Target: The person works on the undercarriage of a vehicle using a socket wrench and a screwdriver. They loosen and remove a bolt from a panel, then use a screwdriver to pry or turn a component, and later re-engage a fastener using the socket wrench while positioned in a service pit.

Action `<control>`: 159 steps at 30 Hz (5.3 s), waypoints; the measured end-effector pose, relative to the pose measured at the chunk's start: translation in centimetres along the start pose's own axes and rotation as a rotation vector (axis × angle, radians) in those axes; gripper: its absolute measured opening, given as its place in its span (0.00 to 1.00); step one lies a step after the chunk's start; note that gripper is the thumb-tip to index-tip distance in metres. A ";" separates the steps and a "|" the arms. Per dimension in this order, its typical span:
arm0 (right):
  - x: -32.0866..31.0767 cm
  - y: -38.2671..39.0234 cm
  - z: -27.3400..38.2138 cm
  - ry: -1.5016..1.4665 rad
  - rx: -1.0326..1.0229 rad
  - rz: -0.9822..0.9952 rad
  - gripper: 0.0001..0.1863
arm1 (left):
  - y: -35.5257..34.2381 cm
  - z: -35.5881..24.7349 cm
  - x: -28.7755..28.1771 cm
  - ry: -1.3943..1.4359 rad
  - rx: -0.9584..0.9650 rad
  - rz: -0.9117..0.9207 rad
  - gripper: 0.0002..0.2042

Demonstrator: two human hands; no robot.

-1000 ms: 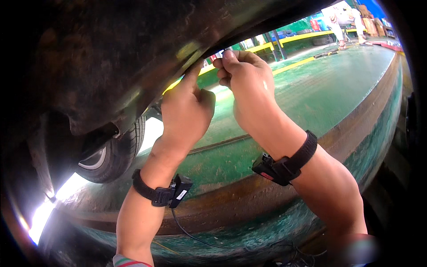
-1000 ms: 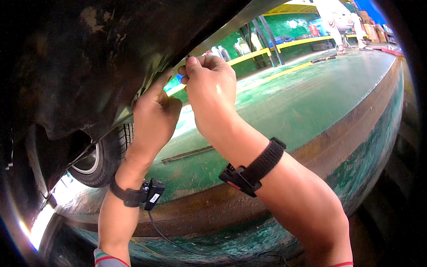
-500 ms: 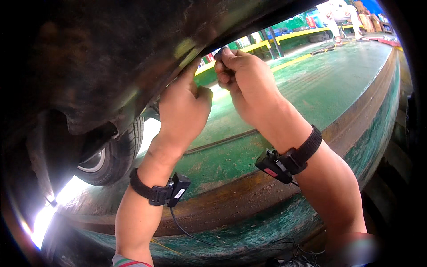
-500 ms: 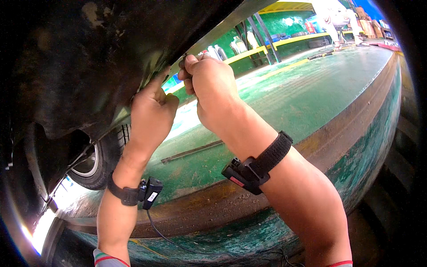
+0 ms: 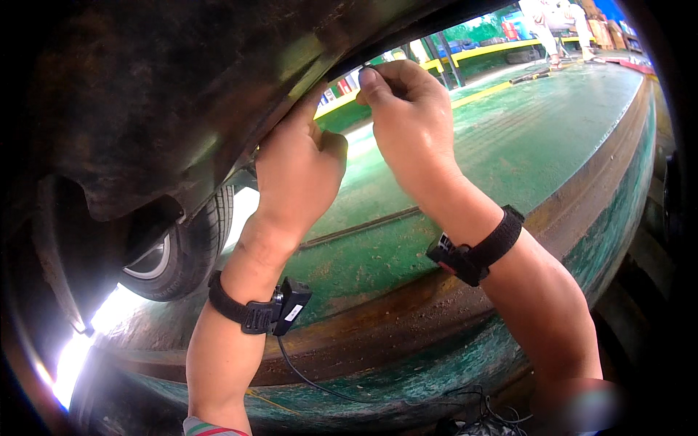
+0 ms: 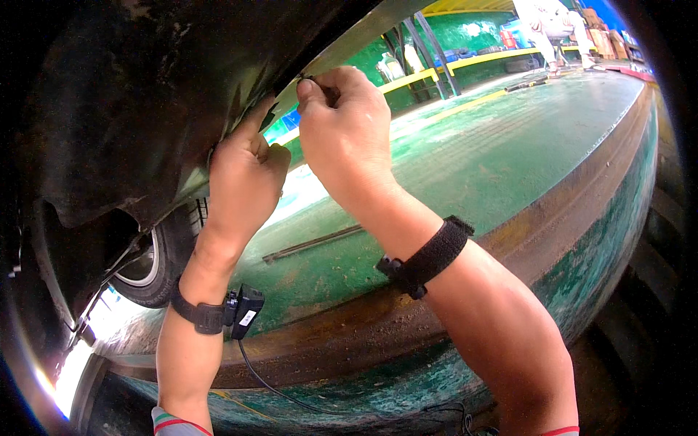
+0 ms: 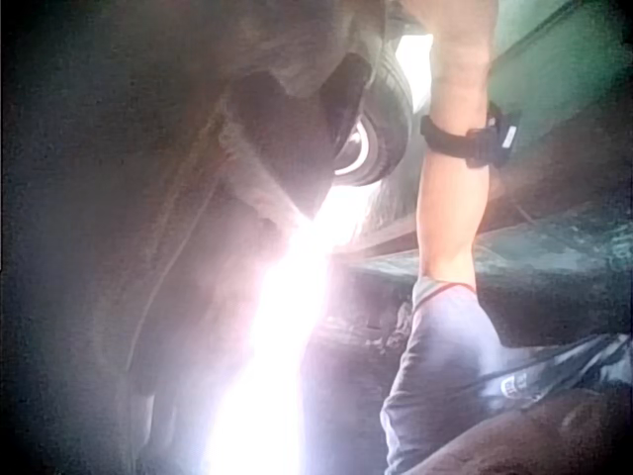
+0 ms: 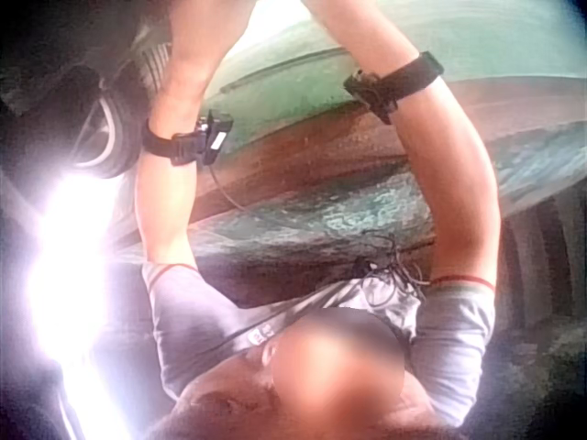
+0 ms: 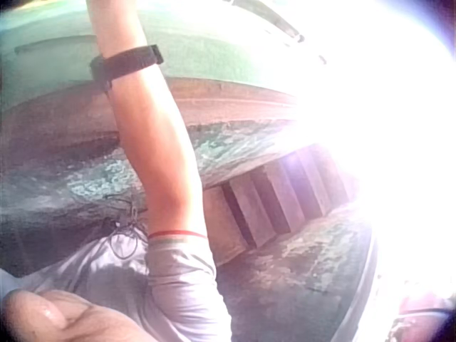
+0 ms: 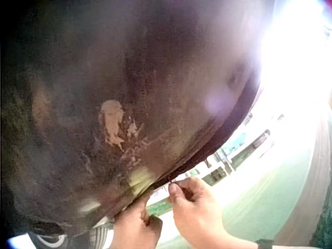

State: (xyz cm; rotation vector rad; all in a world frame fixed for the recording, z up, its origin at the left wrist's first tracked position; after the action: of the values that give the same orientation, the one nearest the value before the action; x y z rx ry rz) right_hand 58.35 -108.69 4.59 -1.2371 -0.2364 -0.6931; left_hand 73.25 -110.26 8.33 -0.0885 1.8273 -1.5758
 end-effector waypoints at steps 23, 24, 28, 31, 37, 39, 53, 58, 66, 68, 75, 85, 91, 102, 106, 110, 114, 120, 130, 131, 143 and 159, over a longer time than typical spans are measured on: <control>0.2 -0.1 1.8 0.291 -0.236 0.095 0.12 | 0.0 0.5 0.7 0.076 -0.072 0.071 0.29; -0.1 0.0 2.2 0.341 -0.264 0.061 0.12 | 0.0 0.5 0.7 0.082 -0.076 0.073 0.29; 0.1 0.3 2.1 0.291 -0.262 0.002 0.13 | -0.1 0.8 0.7 0.087 -0.145 0.075 0.27; 0.8 0.6 1.1 0.075 -0.054 -0.059 0.15 | -0.3 0.5 0.3 0.057 -0.082 0.064 0.29; 2.5 1.1 -1.4 -0.340 0.344 -0.025 0.13 | -0.3 1.1 0.4 0.059 -0.091 0.071 0.30; 3.1 1.1 -1.9 -0.438 0.404 0.001 0.12 | -0.3 1.1 0.6 0.040 -0.112 0.069 0.30; 0.5 -0.4 0.3 0.343 -0.023 0.160 0.14 | 0.1 0.7 1.4 0.079 -0.157 0.192 0.32; 0.7 -0.1 1.3 0.359 -0.154 0.072 0.15 | 0.1 0.5 0.9 0.077 -0.197 0.186 0.33; 5.5 2.1 -2.3 -1.030 0.698 0.107 0.10 | 0.8 1.4 0.1 0.077 -0.197 0.199 0.33; 4.4 2.1 -2.3 -0.840 0.637 0.113 0.09 | 1.0 1.1 0.0 0.073 -0.218 0.229 0.33; 1.5 1.1 -1.1 -0.160 0.339 0.004 0.11 | 2.1 -0.6 -1.0 0.102 -0.234 0.243 0.31; 4.9 0.3 -4.3 -0.660 0.514 0.159 0.10 | 6.2 0.8 -1.0 0.767 -0.805 0.516 0.25; 7.1 1.3 -5.1 -0.687 0.633 0.199 0.09 | 11.5 -2.4 -0.5 1.134 -0.989 0.657 0.28; -22.3 17.2 9.7 0.095 0.566 0.084 0.15 | 26.4 -16.1 6.8 1.455 -1.194 0.867 0.19; -37.1 27.6 14.8 0.463 0.617 -0.214 0.14 | 33.2 -24.5 15.0 1.702 -1.075 1.385 0.17; -45.3 35.2 25.8 0.759 0.696 -0.454 0.13 | 39.4 -36.0 19.5 1.587 -0.918 1.798 0.18; -47.9 38.7 33.9 1.043 0.741 -0.607 0.12 | 42.5 -46.6 20.1 1.579 -0.575 2.054 0.12; -46.9 40.1 49.0 1.482 0.611 -0.830 0.10 | 43.9 -60.7 15.4 1.655 -0.295 2.231 0.04; -35.7 31.2 66.7 2.522 0.390 -0.934 0.04 | 39.6 -77.6 11.9 1.882 0.226 2.260 0.11; -32.4 30.3 68.8 2.685 0.168 -1.005 0.05 | 40.0 -78.6 11.1 1.880 0.279 2.304 0.11; -23.9 34.0 89.2 2.951 1.276 -1.784 0.16 | 48.5 -81.6 1.3 1.411 1.150 3.068 0.14; -28.4 33.5 54.8 2.873 1.058 -1.837 0.11 | 48.8 -72.0 -9.7 0.734 2.452 3.160 0.17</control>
State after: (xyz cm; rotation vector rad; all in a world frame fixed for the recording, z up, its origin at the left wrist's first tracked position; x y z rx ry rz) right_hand 67.29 -42.87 -18.20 -1.9326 -0.7156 2.1809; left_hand 60.09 -32.82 -30.31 -2.8191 1.9915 -0.4675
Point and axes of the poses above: each hand's wrist, its own y-axis away from the middle knuckle, its own x-axis out of the palm, z = x × y, the point moved 10 cm from there along -y, towards the middle knuckle, and after that the axes turned 9 degrees about -x, right-handed, at the moved point
